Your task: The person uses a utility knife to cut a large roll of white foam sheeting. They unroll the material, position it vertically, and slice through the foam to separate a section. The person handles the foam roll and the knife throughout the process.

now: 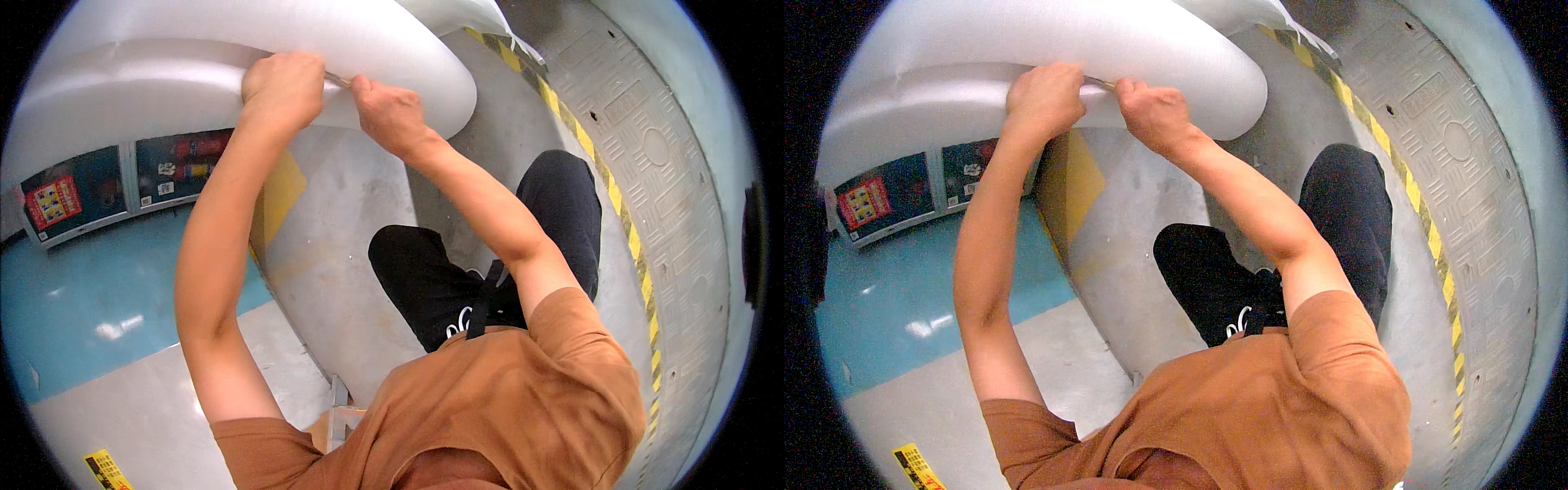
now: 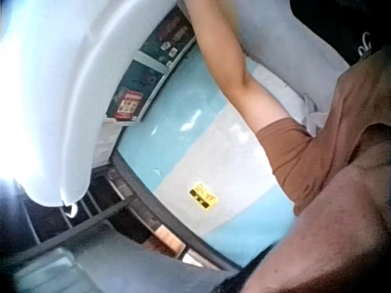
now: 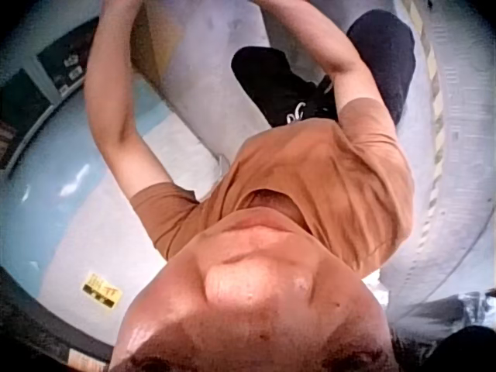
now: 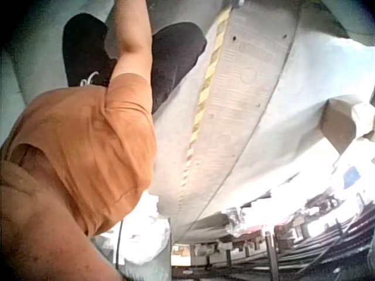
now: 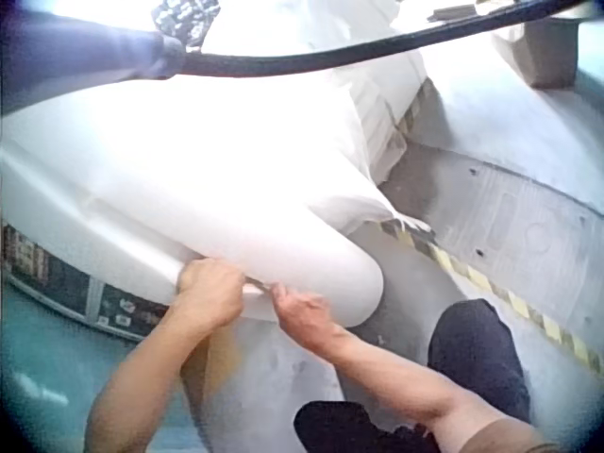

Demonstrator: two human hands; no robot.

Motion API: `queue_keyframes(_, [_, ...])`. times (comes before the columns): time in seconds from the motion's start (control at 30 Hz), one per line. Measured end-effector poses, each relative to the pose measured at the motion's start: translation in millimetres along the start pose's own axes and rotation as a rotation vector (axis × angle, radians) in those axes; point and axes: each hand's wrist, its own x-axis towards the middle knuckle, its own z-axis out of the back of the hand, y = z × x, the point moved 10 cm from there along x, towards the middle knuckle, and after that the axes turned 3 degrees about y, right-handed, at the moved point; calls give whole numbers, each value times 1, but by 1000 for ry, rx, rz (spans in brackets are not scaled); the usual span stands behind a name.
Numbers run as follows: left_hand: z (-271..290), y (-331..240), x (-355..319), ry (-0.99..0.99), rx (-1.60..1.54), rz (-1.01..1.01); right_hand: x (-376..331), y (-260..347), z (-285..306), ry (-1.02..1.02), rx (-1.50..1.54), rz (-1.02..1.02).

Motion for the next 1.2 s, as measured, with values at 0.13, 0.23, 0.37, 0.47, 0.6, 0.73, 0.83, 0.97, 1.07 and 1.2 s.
queue_keyframes(0.13, [5,-7,-7,-34,37,-43,-31,-32,-21,106,-20,-66])
queue_keyframes(0.23, [-3,-9,-6,71,23,-108,-82,-75,-36,166,-89,-138])
queue_keyframes(0.37, [-24,-16,-3,140,-7,-126,-138,-106,-31,162,-156,-132])
queue_keyframes(0.47, [-36,-27,-5,240,-1,-142,-118,-69,-2,-91,-96,90])
queue_keyframes(0.6, [-48,-26,-1,206,4,-162,-73,-33,2,-106,-86,143])
queue_keyframes(0.73, [-53,-25,5,202,66,-115,-48,-20,-13,-37,-161,115])
queue_keyframes(0.83, [-47,-28,5,178,69,-121,-48,-23,-16,-73,-165,108])
queue_keyframes(0.97, [-47,-29,13,126,40,-155,-63,-44,-33,-23,-221,47])
queue_keyframes(1.07, [-46,-27,17,132,56,-157,-73,-57,-50,29,-265,7])
queue_keyframes(1.2, [-54,-21,24,146,78,-180,-79,-72,-60,60,-307,11])
